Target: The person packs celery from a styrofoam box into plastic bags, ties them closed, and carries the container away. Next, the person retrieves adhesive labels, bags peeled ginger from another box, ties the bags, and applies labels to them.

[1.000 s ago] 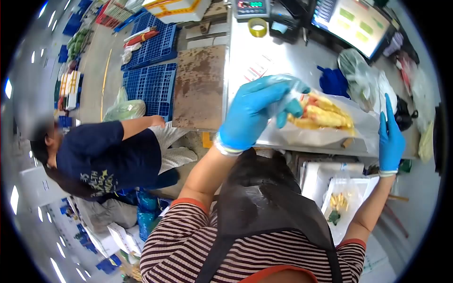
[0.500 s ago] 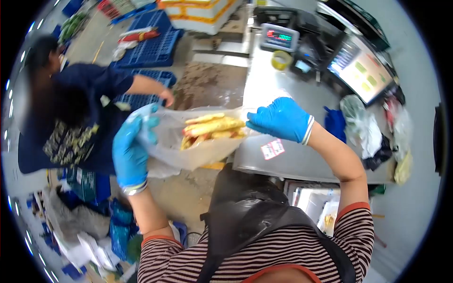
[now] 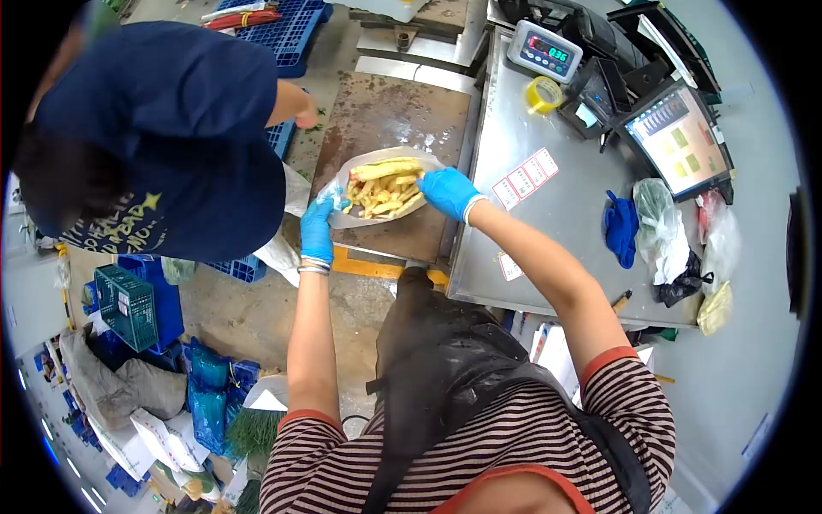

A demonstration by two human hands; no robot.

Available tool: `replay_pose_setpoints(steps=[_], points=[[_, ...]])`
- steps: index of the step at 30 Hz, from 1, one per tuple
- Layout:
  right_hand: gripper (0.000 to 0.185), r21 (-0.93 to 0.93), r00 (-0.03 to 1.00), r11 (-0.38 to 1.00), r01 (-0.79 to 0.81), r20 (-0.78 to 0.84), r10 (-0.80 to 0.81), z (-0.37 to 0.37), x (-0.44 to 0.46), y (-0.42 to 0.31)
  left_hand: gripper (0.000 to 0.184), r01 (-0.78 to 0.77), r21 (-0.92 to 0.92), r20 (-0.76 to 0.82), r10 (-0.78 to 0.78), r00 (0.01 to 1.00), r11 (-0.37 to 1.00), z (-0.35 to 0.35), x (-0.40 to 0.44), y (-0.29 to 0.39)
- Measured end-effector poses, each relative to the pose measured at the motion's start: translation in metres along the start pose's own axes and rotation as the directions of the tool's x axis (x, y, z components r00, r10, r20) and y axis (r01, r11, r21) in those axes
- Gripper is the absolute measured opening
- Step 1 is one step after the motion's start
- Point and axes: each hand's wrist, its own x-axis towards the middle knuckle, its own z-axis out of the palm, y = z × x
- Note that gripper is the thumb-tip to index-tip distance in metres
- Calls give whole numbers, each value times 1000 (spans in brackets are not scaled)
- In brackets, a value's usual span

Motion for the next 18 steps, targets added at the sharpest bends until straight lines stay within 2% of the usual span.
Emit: replay_pose_setpoints(steps=[2,3,4,5,6,7,8,9,10,11,13,16,18], points=[[16,-81,986,995,62,-148,-74,-11,-9,-13,30,-9,45,-20,10,1000,999,-2,1,-2],[16,-17,945,993,113,-306,-113,-29,-20,-24,28,12,149,-78,-1,997,989,1,-7,6],[15,32,968,997,75,-241,-66,-42,-30,-32,27,38,196,-75,-23,997,980,-8,-5,2],[30,98,988,992,76,-142,-62,-44,-51,-35,27,1,212,-63,12,998,977,-16,-2,-6],[32,104,1000,994,14,-29,-11,-54,-66,-43,30,10,219,-81,8,997,976,-18,-4,-5],[16,181,969,981,66,-247,-20,-55,-85,-47,30,-33,177,-90,50,995,984,-23,-3,-10],[22,254,974,966,52,-225,6,-62,-107,-53,31,-28,181,-70,41,997,983,-13,-15,7],[25,280,982,960,-13,-179,65,-63,-128,-59,32,-66,224,-112,93,989,972,-22,-11,-1],[27,312,981,949,-35,-171,93,-61,-148,-61,33,-121,248,-78,144,986,961,-24,-13,2],[28,328,980,941,-84,-141,137,-64,-167,-62,35,-105,258,-92,133,987,960,-17,-18,11],[31,371,977,916,-154,-78,196,-68,-202,-66,37,-183,483,-143,283,948,856,-24,-15,9],[34,496,930,822,-280,-73,360,-72,-248,-72,42,-204,576,-214,387,897,791,14,-38,35],[33,558,873,744,-368,-68,483,-72,-277,-73,45,-249,484,-170,369,914,839,38,-43,45]])
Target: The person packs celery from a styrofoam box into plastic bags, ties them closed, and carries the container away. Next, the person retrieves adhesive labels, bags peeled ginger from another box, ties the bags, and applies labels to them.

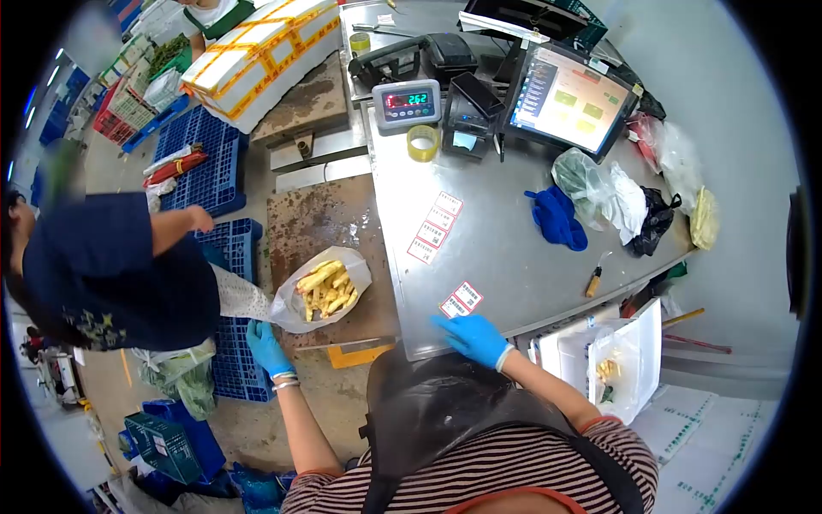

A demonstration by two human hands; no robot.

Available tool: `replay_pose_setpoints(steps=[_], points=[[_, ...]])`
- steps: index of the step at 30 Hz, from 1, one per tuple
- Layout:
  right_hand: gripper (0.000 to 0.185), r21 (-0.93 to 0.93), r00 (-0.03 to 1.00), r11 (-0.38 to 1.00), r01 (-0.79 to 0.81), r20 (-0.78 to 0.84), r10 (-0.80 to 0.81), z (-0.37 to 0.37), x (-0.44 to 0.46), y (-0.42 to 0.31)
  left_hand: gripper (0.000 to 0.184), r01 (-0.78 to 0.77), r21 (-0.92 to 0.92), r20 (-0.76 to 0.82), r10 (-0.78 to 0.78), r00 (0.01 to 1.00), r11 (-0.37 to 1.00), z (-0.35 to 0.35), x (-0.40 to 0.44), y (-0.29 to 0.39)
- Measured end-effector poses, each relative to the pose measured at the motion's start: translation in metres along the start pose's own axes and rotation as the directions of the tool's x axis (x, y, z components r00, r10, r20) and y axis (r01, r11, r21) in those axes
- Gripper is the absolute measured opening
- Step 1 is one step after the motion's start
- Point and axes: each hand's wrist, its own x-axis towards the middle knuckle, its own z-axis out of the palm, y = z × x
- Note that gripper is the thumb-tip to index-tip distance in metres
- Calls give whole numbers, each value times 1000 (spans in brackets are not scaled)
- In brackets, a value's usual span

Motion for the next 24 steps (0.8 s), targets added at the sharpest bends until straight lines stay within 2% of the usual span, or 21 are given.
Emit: replay_pose_setpoints(steps=[1,2,3,4,5,6,7,9,11,14,15,17,18,19,20,21,22,24], points=[[33,36,998,998,-55,-25,56,-3,-16,7,47,1,-53,19,0,1000,999,6,-2,9],[35,30,990,994,-108,-91,110,-6,-34,17,49,2,57,-25,-1,1000,998,12,-1,9],[37,30,978,989,-145,-148,148,-10,-52,30,49,0,67,-51,4,999,998,22,-3,11],[33,68,952,976,-207,-216,217,-18,-74,45,48,-84,87,-33,88,996,993,22,11,-16],[34,126,872,944,-305,-360,330,-21,-101,62,45,-112,268,-22,122,992,957,33,-9,20],[37,235,772,900,-366,-463,435,-28,-125,79,42,-139,262,-50,157,986,955,37,-7,2],[39,315,708,848,-426,-468,529,-35,-155,107,45,-242,276,-170,295,940,930,50,-14,-11],[35,307,552,811,-498,-609,570,-56,-191,131,50,-145,447,-80,201,976,883,63,-45,34],[36,263,563,807,-529,-603,565,-80,-217,143,53,-143,415,-98,201,975,898,75,-61,29],[34,465,523,712,-526,-484,702,-99,-215,164,55,-164,446,-94,228,969,880,79,-94,23],[34,412,585,787,-459,-526,617,-97,-206,177,55,-143,468,-96,212,973,872,77,-109,25],[34,282,700,890,-359,-549,456,-102,-178,186,54,-78,384,-70,114,991,920,63,-126,20],[33,212,757,924,-319,-529,383,-106,-157,177,53,-132,247,101,110,989,960,49,-130,22],[33,188,796,941,-283,-500,340,-105,-138,172,53,-215,323,-15,232,973,922,38,-133,0],[33,171,831,956,-237,-474,290,-101,-114,162,53,-200,371,-67,241,968,907,28,-140,-1],[33,276,873,939,-204,-382,302,-105,-90,135,53,-189,418,-120,260,958,888,19,-144,6],[33,381,909,907,-179,-289,301,-110,-67,104,56,-136,445,-129,214,968,885,13,-147,17],[32,401,969,916,9,-230,92,-100,-24,61,60,-124,467,-128,205,970,875,8,-147,40]])
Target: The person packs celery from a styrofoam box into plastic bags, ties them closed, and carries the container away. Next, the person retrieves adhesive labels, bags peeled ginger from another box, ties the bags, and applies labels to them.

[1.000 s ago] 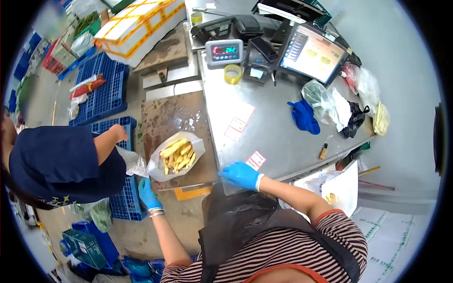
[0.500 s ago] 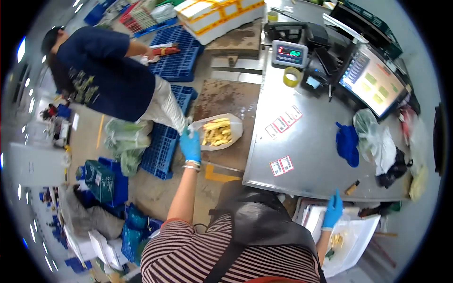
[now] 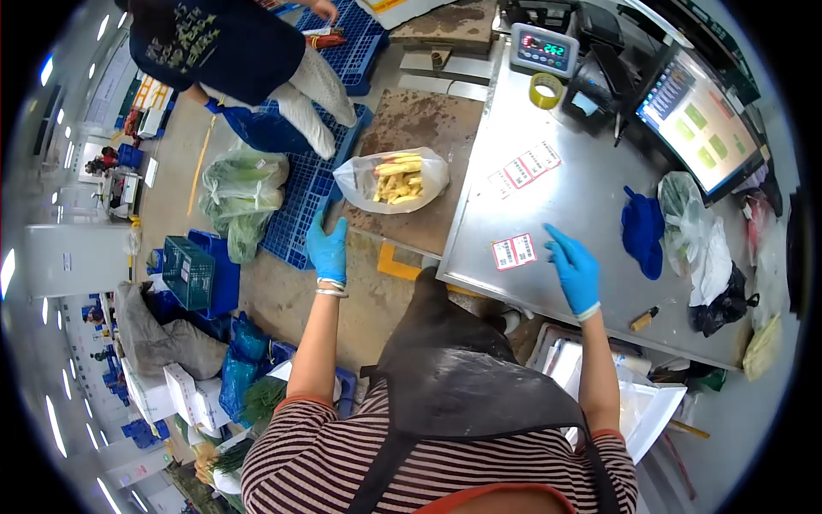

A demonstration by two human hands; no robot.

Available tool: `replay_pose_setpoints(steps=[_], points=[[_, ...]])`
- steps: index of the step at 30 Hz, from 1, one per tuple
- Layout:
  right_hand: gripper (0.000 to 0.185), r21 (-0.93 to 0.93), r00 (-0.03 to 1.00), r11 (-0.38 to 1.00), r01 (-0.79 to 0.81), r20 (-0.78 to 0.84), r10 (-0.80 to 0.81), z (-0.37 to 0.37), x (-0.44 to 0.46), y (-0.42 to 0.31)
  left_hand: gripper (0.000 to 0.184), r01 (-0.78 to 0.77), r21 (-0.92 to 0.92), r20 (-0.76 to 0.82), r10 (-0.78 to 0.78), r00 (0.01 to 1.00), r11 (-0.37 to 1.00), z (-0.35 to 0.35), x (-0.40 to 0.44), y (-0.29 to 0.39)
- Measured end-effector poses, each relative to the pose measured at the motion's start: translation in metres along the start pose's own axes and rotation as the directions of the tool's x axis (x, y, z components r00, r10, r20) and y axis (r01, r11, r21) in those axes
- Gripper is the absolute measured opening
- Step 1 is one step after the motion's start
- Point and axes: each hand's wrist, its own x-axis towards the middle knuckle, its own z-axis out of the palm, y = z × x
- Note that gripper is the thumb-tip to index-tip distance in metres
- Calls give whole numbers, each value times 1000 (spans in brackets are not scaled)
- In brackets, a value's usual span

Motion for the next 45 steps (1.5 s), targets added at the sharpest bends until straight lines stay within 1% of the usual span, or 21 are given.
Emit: replay_pose_setpoints(steps=[1,2,3,7,9,11,13,15,17,19,23,25,27,29,31,32,35,36,38,40,45], points=[[32,174,990,979,-109,109,91,22,16,-12,62,7,8,1,-7,1000,1000,-3,8,-1],[32,325,960,917,-231,231,160,45,32,-25,72,18,-128,-31,-22,999,992,15,29,-57],[32,414,920,852,-321,351,176,66,49,-47,75,24,-69,3,-24,1000,997,16,40,-63],[40,546,761,617,-567,634,138,188,112,-78,79,21,45,179,-29,983,999,36,96,-58],[42,605,719,417,-678,664,206,272,148,-38,66,27,92,187,-44,981,995,83,124,-116],[41,571,580,128,-811,758,299,352,187,28,45,95,-21,292,-84,953,995,108,143,-142],[40,514,449,60,-856,681,579,424,225,95,34,394,-344,564,-148,812,852,97,154,-126],[37,552,299,-96,-829,581,757,467,259,124,28,446,-435,565,-149,812,782,93,156,-113],[38,690,302,-303,-657,609,734,514,276,206,30,506,-468,647,-109,755,724,79,158,-98],[29,743,321,-379,-552,608,726,544,284,258,25,523,-526,638,-95,764,670,90,151,-116],[28,693,327,-160,-703,516,792,521,275,282,23,553,-502,681,-90,727,666,64,162,-99],[23,598,323,-5,-801,439,839,451,275,129,22,587,-504,653,-165,739,633,70,165,-96],[22,561,375,79,-824,435,819,417,252,108,24,577,-537,641,-148,753,615,74,165,-97],[29,624,394,-55,-780,558,730,378,239,65,29,590,-571,637,-146,757,571,80,158,-99],[32,602,529,8,-798,694,488,349,220,54,31,594,-569,644,-142,752,568,82,151,-101],[35,560,495,-97,-823,791,359,343,213,53,26,586,-543,640,-156,752,601,79,150,-94],[43,531,433,-245,-811,827,359,327,189,20,21,501,-476,614,-135,778,723,83,142,-107],[42,480,401,-378,-792,875,272,334,175,37,18,478,-476,590,-135,796,739,78,140,-99],[42,477,450,-331,-814,878,160,325,160,34,20,505,-481,576,-176,798,716,72,137,-82],[41,533,516,-168,-829,846,139,306,149,3,28,496,-485,568,-172,805,721,72,134,-85],[43,527,506,-170,-833,849,154,283,128,-15,30,463,-474,568,-142,811,749,82,133,-114]])
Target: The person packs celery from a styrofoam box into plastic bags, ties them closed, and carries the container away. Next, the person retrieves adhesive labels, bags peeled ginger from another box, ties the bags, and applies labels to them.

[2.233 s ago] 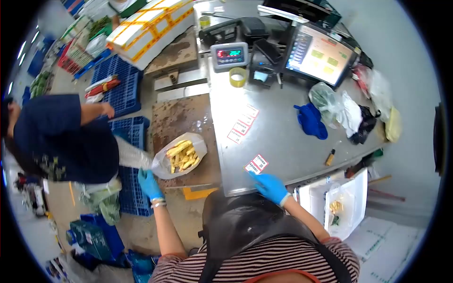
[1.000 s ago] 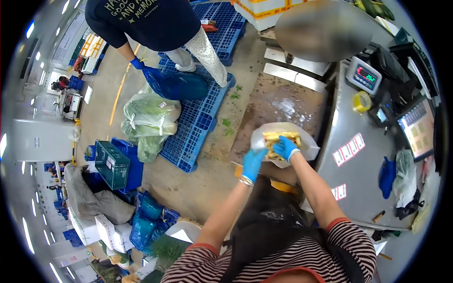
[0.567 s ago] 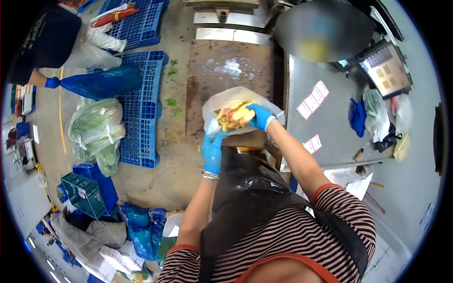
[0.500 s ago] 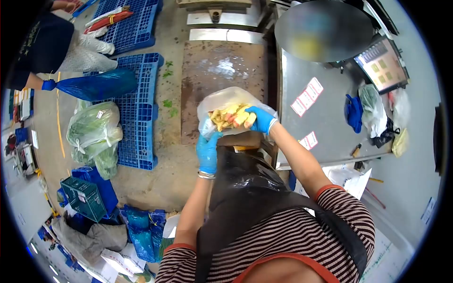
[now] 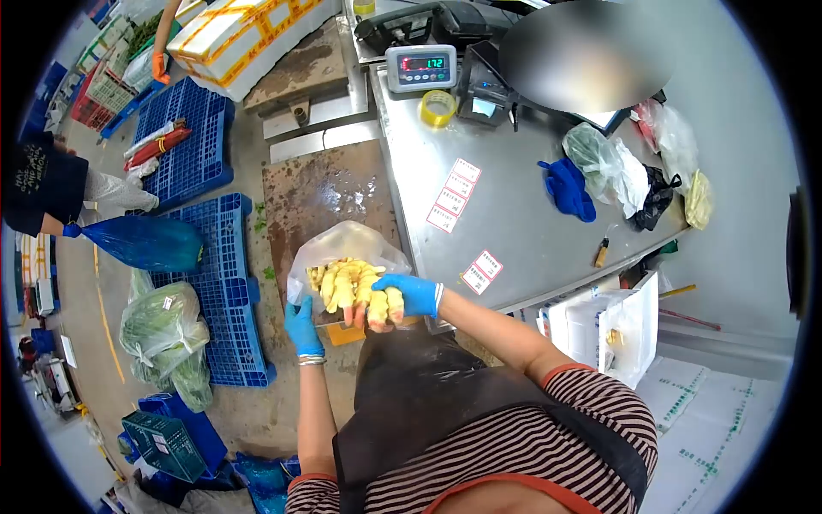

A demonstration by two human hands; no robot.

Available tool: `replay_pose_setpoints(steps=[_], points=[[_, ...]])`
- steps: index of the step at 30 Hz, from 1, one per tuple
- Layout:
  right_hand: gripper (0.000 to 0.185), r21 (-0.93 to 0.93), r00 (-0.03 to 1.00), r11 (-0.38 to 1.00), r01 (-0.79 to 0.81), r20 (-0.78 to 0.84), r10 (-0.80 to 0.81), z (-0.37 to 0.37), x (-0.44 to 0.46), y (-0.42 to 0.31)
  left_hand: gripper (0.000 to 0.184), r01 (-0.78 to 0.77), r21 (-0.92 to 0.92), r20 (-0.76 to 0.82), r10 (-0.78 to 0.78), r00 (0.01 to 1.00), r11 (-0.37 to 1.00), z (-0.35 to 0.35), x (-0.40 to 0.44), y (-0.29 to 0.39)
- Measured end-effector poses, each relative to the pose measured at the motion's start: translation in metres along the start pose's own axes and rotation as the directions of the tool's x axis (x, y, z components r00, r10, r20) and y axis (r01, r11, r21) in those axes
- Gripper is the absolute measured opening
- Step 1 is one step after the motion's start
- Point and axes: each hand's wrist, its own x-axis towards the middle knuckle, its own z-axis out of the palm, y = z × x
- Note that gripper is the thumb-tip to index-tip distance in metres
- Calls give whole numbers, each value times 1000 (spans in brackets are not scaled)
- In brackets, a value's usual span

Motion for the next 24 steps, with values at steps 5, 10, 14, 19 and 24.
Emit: replay_pose_setpoints(steps=[5,10,14,19,24], points=[[43,-6,998,999,47,-46,-47,-7,-16,17,40,-24,-7,-47,24,999,1000,10,-5,6],[40,-166,978,984,62,207,-26,-6,-11,32,36,-17,22,15,16,1000,1000,18,-1,6],[46,-22,987,998,53,-149,-55,-20,2,48,41,-108,220,-65,125,990,969,31,1,3],[47,0,987,999,-41,-154,40,-30,15,42,25,-5,393,-35,20,999,919,30,43,-26],[46,161,992,986,-28,-118,48,-57,59,1,15,-52,101,23,50,998,994,-15,54,-3]])
